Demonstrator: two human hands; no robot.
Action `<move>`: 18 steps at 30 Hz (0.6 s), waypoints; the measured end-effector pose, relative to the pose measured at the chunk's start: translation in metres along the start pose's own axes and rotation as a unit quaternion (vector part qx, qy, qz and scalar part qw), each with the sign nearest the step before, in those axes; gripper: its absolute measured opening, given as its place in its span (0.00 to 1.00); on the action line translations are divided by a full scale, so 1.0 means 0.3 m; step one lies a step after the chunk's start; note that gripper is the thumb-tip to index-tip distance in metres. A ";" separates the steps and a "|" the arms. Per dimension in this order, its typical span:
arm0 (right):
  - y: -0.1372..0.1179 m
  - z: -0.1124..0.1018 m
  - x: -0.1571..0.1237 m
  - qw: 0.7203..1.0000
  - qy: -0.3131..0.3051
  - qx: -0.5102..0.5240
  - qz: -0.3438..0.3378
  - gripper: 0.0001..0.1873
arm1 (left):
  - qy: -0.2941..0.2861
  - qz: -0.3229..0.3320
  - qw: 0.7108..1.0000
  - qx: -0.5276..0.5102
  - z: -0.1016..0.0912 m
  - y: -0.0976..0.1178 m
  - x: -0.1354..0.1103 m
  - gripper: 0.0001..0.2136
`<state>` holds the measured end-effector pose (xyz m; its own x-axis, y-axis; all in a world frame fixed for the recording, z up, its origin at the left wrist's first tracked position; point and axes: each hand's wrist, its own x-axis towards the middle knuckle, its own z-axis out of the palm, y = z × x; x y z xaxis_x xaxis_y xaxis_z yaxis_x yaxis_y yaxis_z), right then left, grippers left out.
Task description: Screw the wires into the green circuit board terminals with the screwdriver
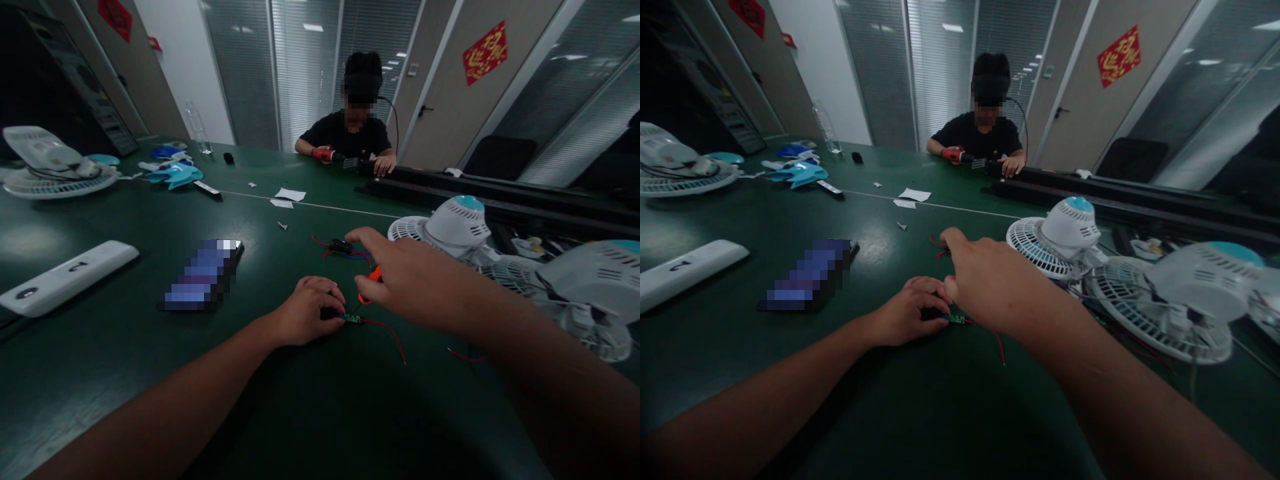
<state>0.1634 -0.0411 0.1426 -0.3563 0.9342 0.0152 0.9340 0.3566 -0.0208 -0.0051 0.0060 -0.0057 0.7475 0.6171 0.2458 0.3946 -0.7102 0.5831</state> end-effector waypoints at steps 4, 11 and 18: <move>-0.004 -0.002 -0.001 1.000 -0.001 0.007 0.001 0.29 | 0.000 0.000 1.000 0.000 -0.002 0.001 0.000 0.06; 0.007 0.004 0.002 1.000 0.001 0.018 -0.011 0.29 | 0.001 0.003 1.000 0.001 0.001 -0.001 -0.002 0.06; 0.012 0.009 0.003 1.000 -0.005 0.011 -0.014 0.29 | -0.004 -0.005 1.000 0.005 -0.004 0.003 -0.001 0.06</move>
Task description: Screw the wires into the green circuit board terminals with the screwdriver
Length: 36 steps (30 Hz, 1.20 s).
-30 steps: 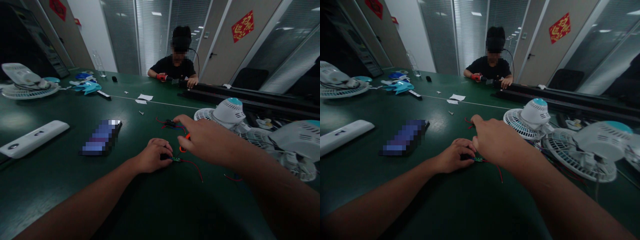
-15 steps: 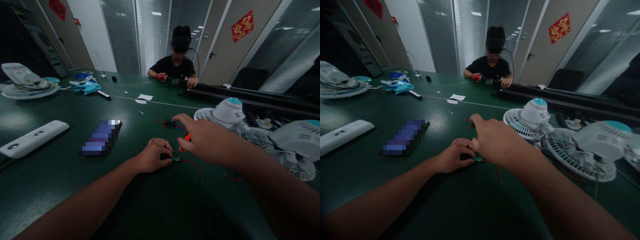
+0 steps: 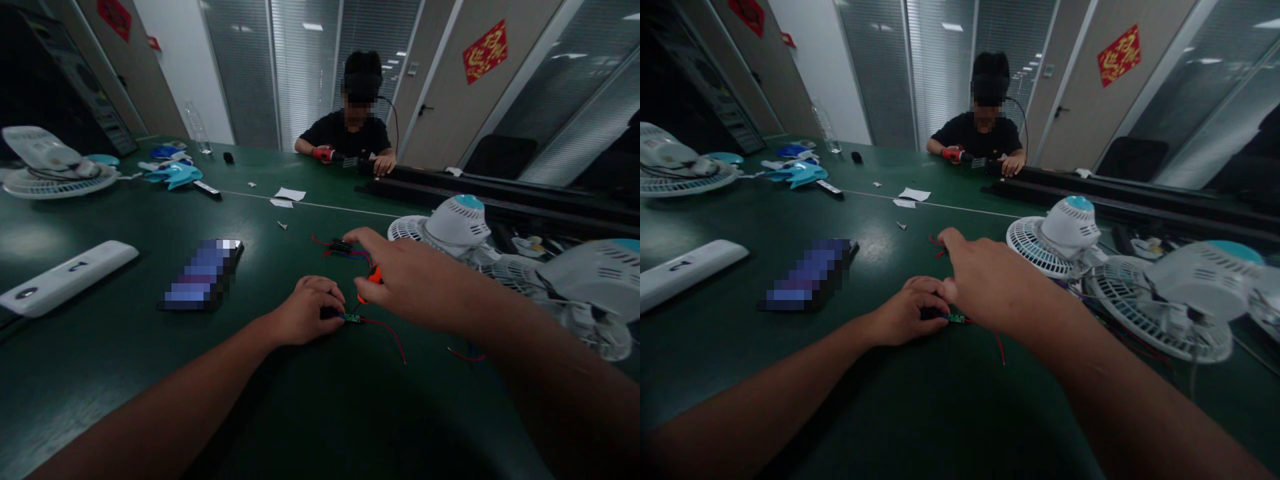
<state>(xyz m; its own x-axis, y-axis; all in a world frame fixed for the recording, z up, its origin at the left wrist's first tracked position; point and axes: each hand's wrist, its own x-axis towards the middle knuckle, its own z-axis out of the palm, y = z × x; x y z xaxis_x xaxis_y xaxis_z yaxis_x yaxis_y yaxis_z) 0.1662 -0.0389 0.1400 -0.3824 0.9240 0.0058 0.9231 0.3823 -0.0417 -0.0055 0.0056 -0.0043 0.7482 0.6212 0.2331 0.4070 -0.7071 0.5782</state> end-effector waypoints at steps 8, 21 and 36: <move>-0.012 -0.009 0.000 0.997 0.006 -0.063 0.043 0.34 | -0.006 -0.010 1.000 0.010 0.002 0.000 -0.001 0.07; -0.012 -0.010 0.009 0.997 -0.026 -0.065 0.035 0.24 | 0.001 0.006 1.000 0.002 0.004 -0.008 -0.001 0.06; 0.007 0.000 0.008 1.000 -0.004 -0.022 -0.003 0.27 | 0.003 0.008 1.000 0.006 0.006 -0.008 0.001 0.06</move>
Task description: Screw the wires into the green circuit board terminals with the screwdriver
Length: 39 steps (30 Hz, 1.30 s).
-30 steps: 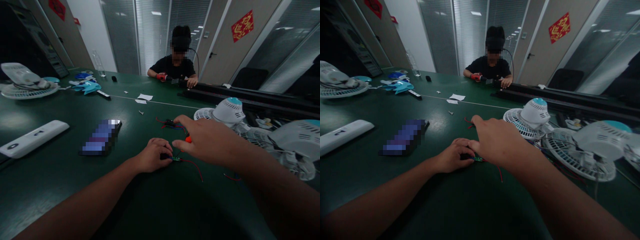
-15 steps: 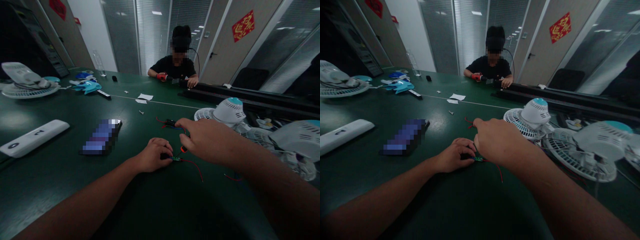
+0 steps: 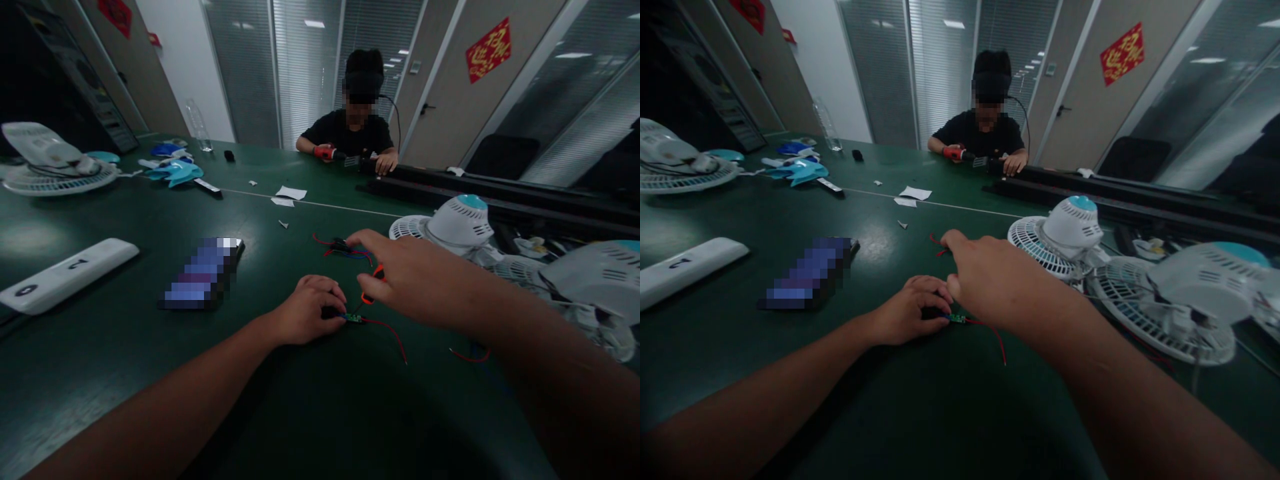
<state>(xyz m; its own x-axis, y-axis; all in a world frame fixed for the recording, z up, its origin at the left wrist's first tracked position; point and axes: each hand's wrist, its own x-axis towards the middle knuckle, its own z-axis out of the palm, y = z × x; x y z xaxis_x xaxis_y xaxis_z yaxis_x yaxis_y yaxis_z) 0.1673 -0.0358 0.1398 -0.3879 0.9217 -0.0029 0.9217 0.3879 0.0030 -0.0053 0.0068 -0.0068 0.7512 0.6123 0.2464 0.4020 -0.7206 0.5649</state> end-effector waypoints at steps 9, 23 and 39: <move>0.007 -0.004 -0.011 1.000 0.005 0.006 -0.009 0.28 | -0.002 -0.001 1.000 -0.010 -0.004 0.003 0.000 0.07; 0.013 0.004 -0.012 1.000 0.009 0.011 -0.013 0.29 | -0.001 -0.006 1.000 -0.010 -0.002 0.004 0.001 0.06; 0.004 -0.008 -0.014 1.000 -0.002 0.022 -0.008 0.30 | -0.006 -0.008 1.000 -0.004 -0.006 0.005 -0.002 0.07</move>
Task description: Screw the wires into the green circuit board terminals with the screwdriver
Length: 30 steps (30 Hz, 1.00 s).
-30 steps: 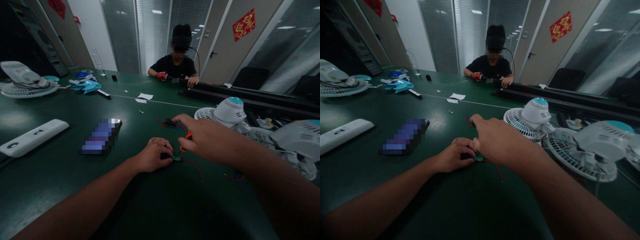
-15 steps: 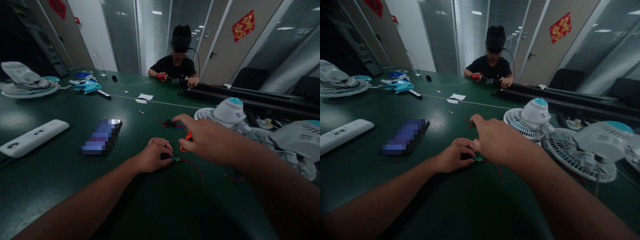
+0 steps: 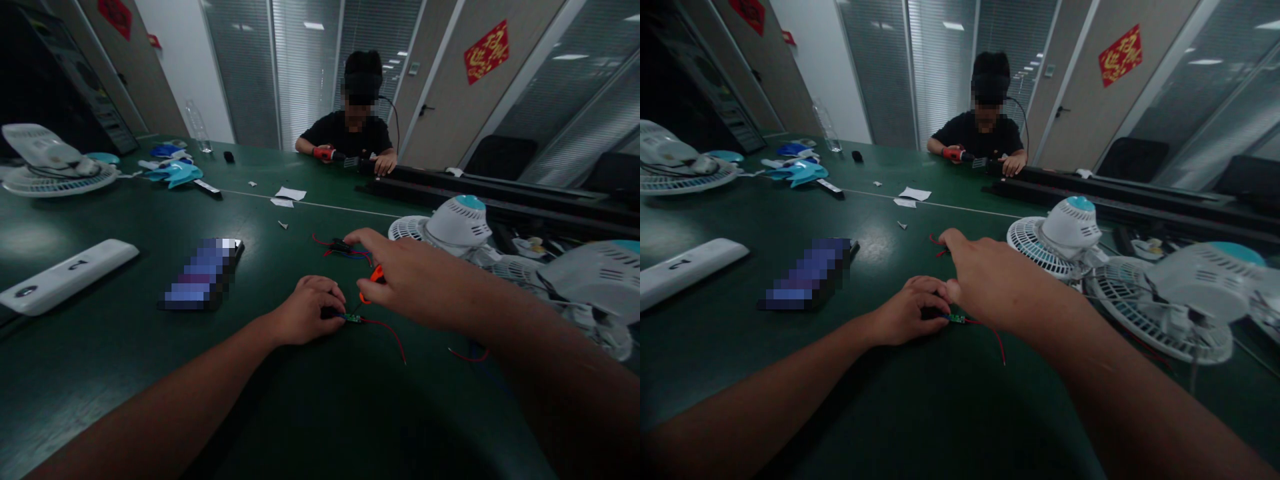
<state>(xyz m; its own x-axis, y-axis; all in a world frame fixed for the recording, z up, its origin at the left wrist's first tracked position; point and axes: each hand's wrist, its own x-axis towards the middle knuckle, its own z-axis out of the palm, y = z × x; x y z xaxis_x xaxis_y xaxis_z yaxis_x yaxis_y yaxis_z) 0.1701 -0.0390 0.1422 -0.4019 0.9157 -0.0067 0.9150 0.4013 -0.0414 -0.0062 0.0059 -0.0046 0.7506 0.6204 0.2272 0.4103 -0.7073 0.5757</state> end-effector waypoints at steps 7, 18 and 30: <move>-0.005 0.001 0.005 1.000 -0.004 -0.013 0.005 0.30 | -0.001 -0.001 1.000 0.003 0.001 0.002 0.000 0.06; -0.039 -0.015 0.003 0.996 -0.015 -0.070 0.062 0.28 | 0.001 0.000 1.000 0.005 0.002 0.003 0.000 0.07; -0.025 -0.009 0.007 0.999 -0.020 -0.032 0.033 0.26 | -0.002 0.000 1.000 -0.003 -0.006 0.004 -0.002 0.06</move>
<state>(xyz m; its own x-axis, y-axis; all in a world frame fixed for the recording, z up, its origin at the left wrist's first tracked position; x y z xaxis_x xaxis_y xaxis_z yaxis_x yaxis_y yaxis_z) 0.1626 -0.0402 0.1452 -0.3397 0.9394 -0.0471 0.9397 0.3411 0.0252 -0.0073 0.0053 -0.0027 0.7522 0.6194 0.2248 0.4074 -0.7053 0.5802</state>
